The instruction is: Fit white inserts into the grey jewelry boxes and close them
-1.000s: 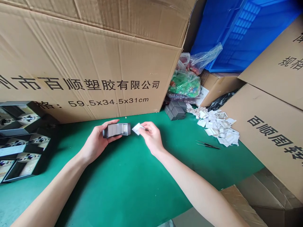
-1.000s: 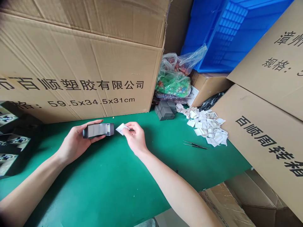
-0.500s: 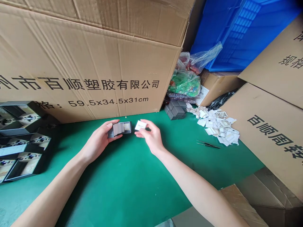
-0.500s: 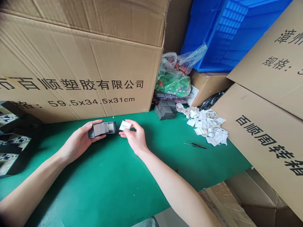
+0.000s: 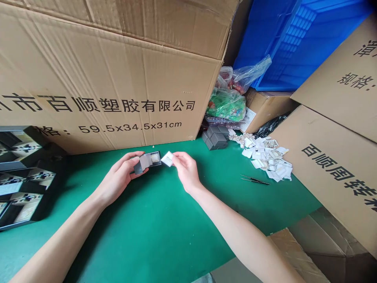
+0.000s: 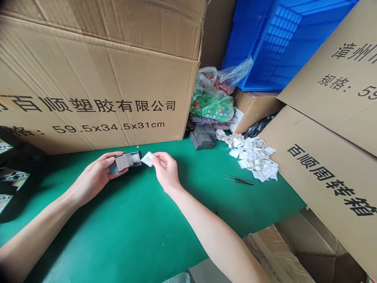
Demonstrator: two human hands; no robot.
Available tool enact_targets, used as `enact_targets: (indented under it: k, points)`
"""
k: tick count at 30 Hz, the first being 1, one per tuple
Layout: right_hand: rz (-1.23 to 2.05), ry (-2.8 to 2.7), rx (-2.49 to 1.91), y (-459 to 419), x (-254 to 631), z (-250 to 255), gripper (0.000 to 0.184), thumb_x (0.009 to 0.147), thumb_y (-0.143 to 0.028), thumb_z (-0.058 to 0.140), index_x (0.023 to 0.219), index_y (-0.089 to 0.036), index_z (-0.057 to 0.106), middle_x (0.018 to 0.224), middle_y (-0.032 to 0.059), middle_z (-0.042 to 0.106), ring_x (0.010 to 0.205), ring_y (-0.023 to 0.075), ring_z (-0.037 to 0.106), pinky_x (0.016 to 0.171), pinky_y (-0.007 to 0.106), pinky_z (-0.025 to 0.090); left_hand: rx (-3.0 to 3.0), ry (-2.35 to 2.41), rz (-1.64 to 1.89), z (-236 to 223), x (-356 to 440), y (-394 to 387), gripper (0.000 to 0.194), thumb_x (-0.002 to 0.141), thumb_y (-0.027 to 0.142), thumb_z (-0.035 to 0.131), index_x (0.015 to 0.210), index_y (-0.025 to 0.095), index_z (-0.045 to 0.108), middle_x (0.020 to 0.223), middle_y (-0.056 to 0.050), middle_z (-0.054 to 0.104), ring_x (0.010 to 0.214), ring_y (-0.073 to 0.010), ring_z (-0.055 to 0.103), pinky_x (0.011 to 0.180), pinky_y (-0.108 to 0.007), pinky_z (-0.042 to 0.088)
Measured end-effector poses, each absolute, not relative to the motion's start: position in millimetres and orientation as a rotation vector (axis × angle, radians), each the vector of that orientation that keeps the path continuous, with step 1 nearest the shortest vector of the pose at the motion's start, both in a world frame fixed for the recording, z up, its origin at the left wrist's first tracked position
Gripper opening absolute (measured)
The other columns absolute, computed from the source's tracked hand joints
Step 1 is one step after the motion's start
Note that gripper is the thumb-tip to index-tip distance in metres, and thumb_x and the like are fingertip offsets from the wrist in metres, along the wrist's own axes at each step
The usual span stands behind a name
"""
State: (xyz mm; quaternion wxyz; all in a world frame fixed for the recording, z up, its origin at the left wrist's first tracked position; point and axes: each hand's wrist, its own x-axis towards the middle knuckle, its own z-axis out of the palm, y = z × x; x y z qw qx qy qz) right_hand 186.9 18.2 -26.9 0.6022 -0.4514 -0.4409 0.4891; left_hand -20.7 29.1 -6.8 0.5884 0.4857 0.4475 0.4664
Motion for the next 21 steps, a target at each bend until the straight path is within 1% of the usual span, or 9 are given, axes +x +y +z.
enact_targets:
  k: [3,6,9,11,13,15,18,21]
  points:
    - [1.140,-1.012,-1.021,19,187,-30,0.026,0.083,-0.042,0.070,0.094,-0.020,0.064,0.096,0.0059,0.074,0.094,0.0197,0.071,0.087,0.033,0.057,1.193,1.074,1.056,-7,-22,27,0.046,0.085,0.051,0.066,0.127,0.030,0.062,0.124,-0.006,0.069,0.109,-0.0286,0.067,0.102,-0.050,0.051]
    - [1.156,-1.059,-1.013,18,187,-31,0.027,0.085,-0.045,0.068,0.096,-0.021,0.062,0.093,0.0048,0.074,0.090,0.0191,0.072,0.088,0.034,0.057,1.300,1.146,1.019,-5,-21,24,0.059,0.082,0.053,0.069,0.137,0.035,0.054,0.128,-0.005,0.065,0.110,-0.0288,0.067,0.099,-0.047,0.053]
    - [1.088,-1.177,-1.019,16,187,-31,0.028,0.086,-0.046,0.067,0.096,-0.021,0.065,0.094,0.0050,0.072,0.091,0.0184,0.070,0.086,0.031,0.056,1.410,1.199,1.005,-2,-17,20,0.071,0.078,0.054,0.073,0.142,0.035,0.048,0.129,-0.008,0.063,0.116,-0.0322,0.064,0.100,-0.049,0.052]
    - [0.985,-1.241,-1.057,15,187,-30,0.027,0.086,-0.046,0.067,0.092,-0.020,0.068,0.097,0.0058,0.071,0.090,0.0179,0.068,0.082,0.029,0.055,1.452,1.195,1.010,-1,-13,17,0.075,0.077,0.054,0.075,0.143,0.033,0.046,0.131,-0.009,0.061,0.121,-0.0341,0.061,0.103,-0.051,0.048]
    - [0.910,-1.269,-1.099,15,186,-29,0.027,0.085,-0.046,0.068,0.088,-0.020,0.071,0.095,0.0056,0.070,0.084,0.0171,0.065,0.076,0.027,0.054,1.477,1.189,1.007,0,-8,13,0.078,0.075,0.053,0.076,0.144,0.033,0.046,0.134,-0.008,0.060,0.124,-0.0346,0.059,0.105,-0.050,0.047]
    - [0.900,-1.270,-1.107,14,186,-28,0.027,0.085,-0.046,0.067,0.088,-0.019,0.071,0.089,0.0045,0.070,0.078,0.0165,0.064,0.072,0.027,0.053,1.481,1.184,0.994,1,-4,10,0.080,0.074,0.052,0.078,0.144,0.034,0.046,0.139,-0.007,0.057,0.129,-0.0345,0.056,0.105,-0.047,0.048]
    - [0.921,-1.279,-1.094,13,184,-27,0.028,0.086,-0.046,0.066,0.089,-0.019,0.072,0.084,0.0032,0.072,0.076,0.0164,0.064,0.072,0.027,0.053,1.444,1.177,0.979,2,1,7,0.082,0.071,0.050,0.081,0.144,0.033,0.049,0.144,-0.007,0.056,0.132,-0.0342,0.053,0.105,-0.043,0.050]
    - [0.891,-1.321,-1.091,12,183,-27,0.025,0.086,-0.043,0.067,0.089,-0.020,0.074,0.088,0.0034,0.073,0.075,0.0162,0.065,0.072,0.027,0.053,1.418,1.173,0.988,3,4,7,0.081,0.068,0.049,0.084,0.141,0.029,0.053,0.143,-0.008,0.059,0.131,-0.0336,0.055,0.108,-0.043,0.047]
